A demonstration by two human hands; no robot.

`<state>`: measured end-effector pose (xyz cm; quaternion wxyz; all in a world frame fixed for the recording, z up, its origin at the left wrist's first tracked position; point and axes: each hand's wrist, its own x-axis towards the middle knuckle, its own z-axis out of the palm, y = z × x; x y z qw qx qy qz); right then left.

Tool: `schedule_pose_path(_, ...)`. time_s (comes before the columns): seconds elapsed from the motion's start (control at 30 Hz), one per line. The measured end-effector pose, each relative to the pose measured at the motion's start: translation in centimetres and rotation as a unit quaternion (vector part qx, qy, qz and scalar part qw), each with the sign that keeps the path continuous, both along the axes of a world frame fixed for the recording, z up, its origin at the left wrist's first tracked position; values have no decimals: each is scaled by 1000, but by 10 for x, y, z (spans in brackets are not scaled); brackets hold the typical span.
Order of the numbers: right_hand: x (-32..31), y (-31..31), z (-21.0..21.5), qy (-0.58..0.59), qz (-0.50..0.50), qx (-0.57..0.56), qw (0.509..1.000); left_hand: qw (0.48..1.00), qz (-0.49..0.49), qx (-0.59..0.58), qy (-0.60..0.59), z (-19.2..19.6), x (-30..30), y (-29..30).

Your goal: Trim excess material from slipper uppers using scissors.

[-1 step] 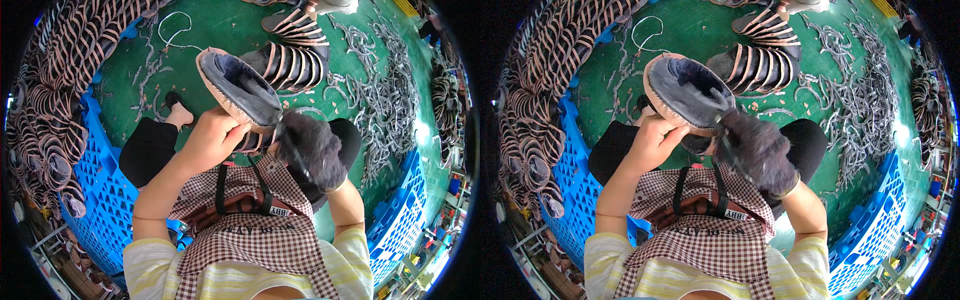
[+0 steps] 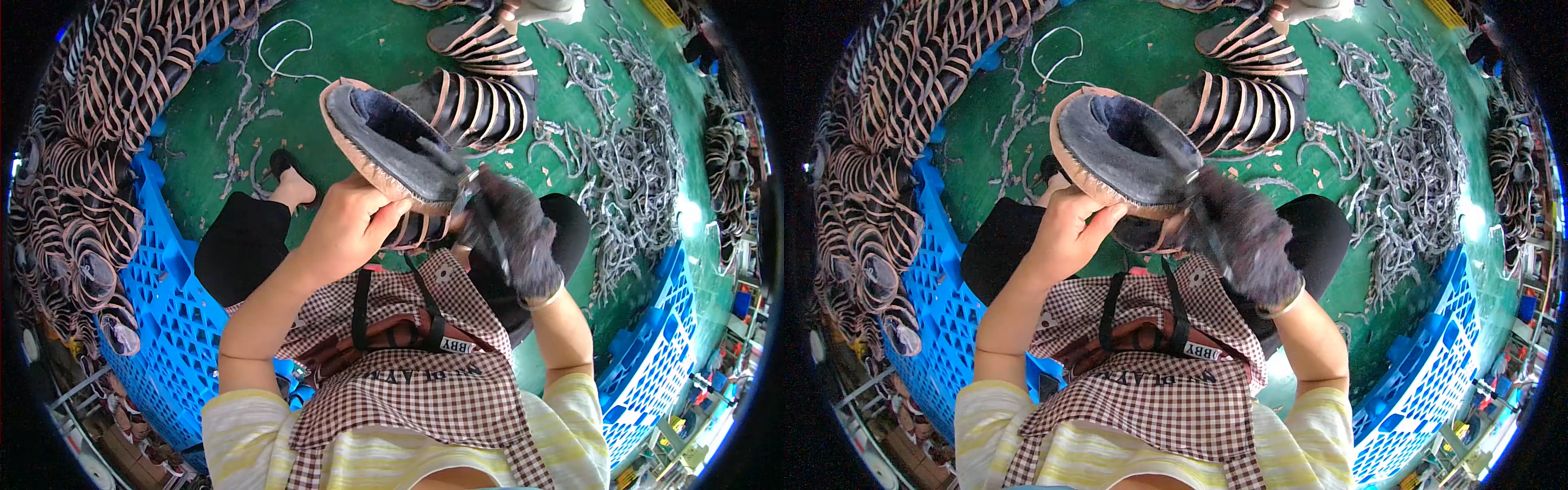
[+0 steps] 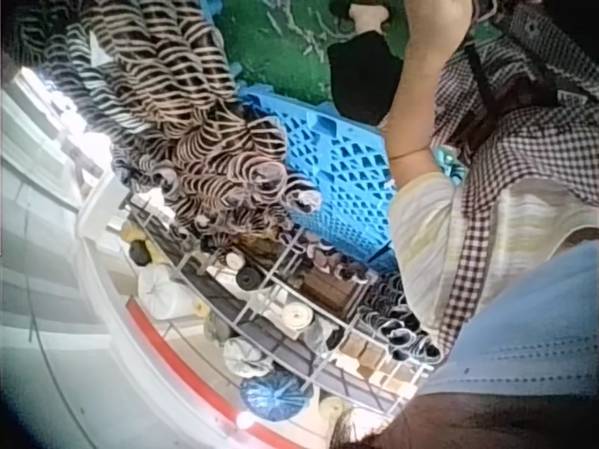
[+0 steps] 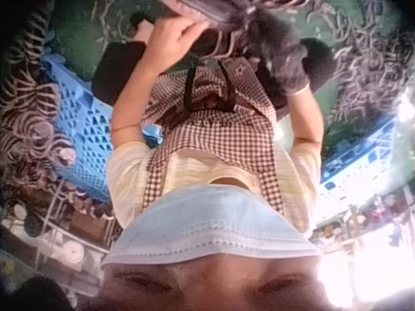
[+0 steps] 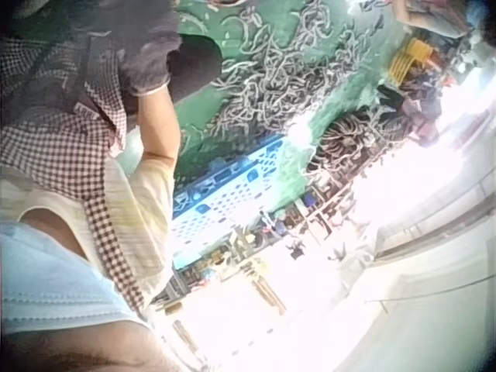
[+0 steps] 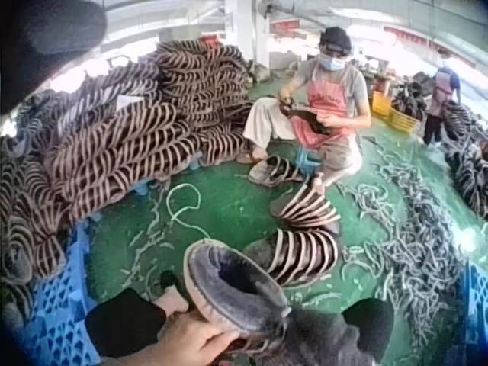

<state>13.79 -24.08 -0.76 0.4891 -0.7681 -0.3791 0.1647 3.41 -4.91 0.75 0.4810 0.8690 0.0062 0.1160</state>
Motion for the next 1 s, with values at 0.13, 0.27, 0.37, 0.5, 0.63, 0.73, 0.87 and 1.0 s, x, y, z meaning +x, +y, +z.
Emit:
schedule_pose_path(0.13, 26, -24, -83, 97, -87, -10, 991, 996, 12, 26, -82, -31, -1, -21)
schedule_pose_path(0.27, -6, -13, -63, -180, -79, 0, 980, 997, 28, -5, -70, -54, -7, -28)
schedule_pose_path(0.37, 1, -28, -76, -172, -118, -2, 978, 820, 169, -545, 42, -61, 0, 9)
schedule_pose_path(0.5, 10, -30, -62, -218, -98, 26, 971, 861, 190, -454, 132, -65, 14, 42)
schedule_pose_path(0.63, 22, -38, -74, 4, -122, 10, 992, 890, 124, -411, 155, -64, 20, 47)
schedule_pose_path(0.73, 21, -27, -52, -17, -173, -9, 985, 776, 73, -627, -2, -40, 22, 35)
schedule_pose_path(0.87, 11, -19, -48, -5, -231, 3, 973, 808, 112, -574, -69, -26, 17, 39)
schedule_pose_path(1.0, -1, -9, 6, -286, -23, -59, 956, 848, 124, -511, -61, -28, -6, 51)
